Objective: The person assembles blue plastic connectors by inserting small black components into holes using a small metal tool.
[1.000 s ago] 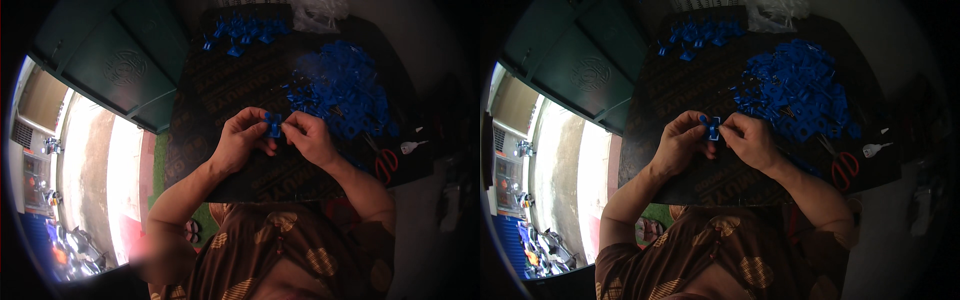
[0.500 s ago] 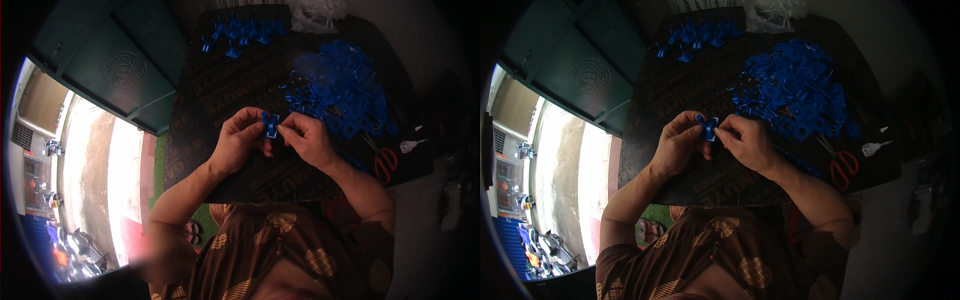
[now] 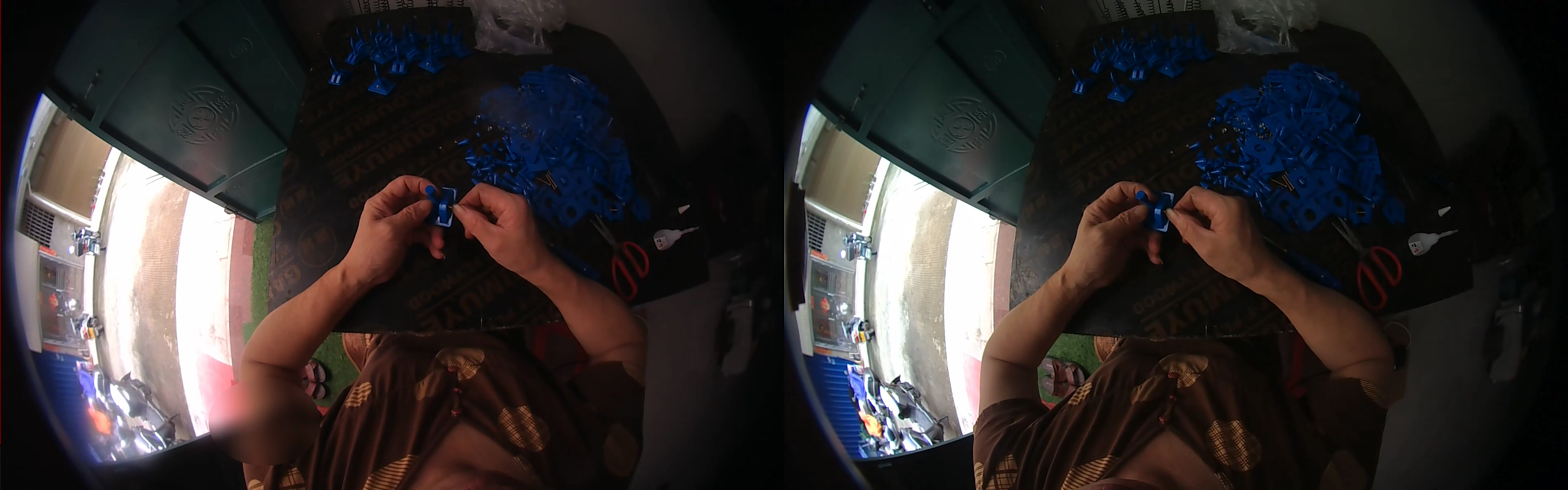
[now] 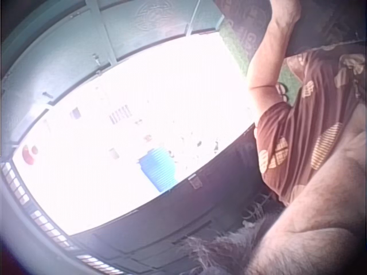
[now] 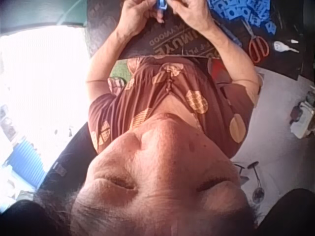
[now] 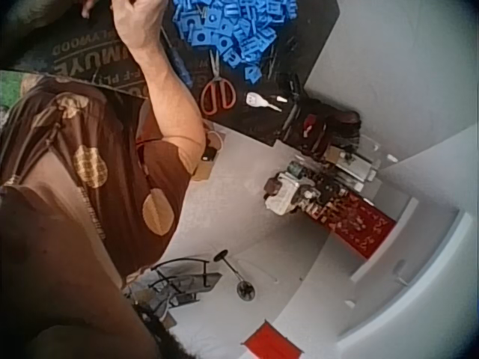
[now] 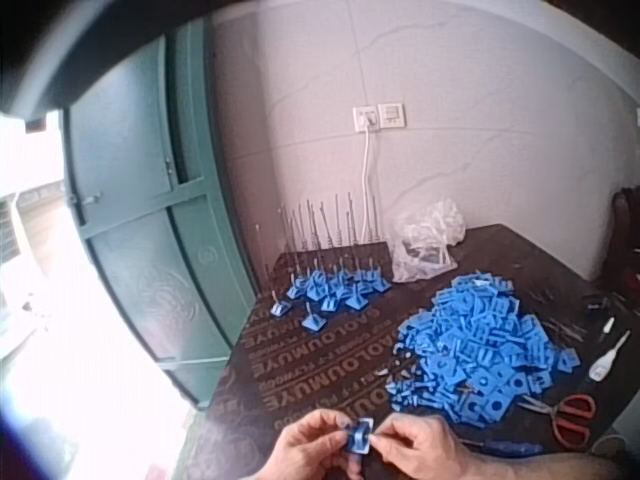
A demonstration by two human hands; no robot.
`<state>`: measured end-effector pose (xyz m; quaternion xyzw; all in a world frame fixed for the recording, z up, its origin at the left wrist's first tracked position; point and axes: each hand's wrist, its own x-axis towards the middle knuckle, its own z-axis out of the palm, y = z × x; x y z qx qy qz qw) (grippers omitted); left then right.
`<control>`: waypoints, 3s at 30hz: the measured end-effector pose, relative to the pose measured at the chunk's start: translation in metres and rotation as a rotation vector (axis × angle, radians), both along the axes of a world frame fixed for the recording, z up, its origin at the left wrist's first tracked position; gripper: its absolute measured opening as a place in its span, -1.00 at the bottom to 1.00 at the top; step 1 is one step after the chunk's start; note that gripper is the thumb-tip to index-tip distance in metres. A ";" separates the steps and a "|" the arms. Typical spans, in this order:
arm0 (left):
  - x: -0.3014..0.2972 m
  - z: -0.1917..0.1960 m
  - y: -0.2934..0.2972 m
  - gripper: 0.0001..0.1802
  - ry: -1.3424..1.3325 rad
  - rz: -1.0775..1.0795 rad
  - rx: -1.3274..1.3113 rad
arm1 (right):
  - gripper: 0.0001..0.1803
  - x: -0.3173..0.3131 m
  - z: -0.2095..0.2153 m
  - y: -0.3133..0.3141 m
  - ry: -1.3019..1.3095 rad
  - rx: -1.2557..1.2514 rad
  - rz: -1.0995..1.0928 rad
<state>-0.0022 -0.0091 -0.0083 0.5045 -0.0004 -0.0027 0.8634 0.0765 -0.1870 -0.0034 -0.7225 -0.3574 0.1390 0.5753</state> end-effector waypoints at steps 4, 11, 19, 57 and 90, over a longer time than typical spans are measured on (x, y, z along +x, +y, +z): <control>-0.002 0.003 -0.001 -0.83 0.024 0.009 -0.004 | -0.88 0.000 -0.001 0.000 0.004 -0.012 0.005; -0.001 0.002 0.000 -0.69 0.034 0.030 -0.022 | -0.85 0.000 -0.004 0.001 -0.052 0.040 -0.005; -0.001 0.002 -0.001 -0.61 0.010 0.005 -0.044 | -0.87 -0.002 0.000 0.001 -0.050 0.082 0.001; -0.007 0.002 -0.005 -0.56 0.202 -0.400 -0.009 | -0.87 0.000 0.010 -0.004 -0.027 0.331 -0.004; -0.004 0.002 -0.007 -0.80 0.339 -0.348 -0.132 | -0.91 0.004 -0.008 0.001 -0.283 0.342 -0.026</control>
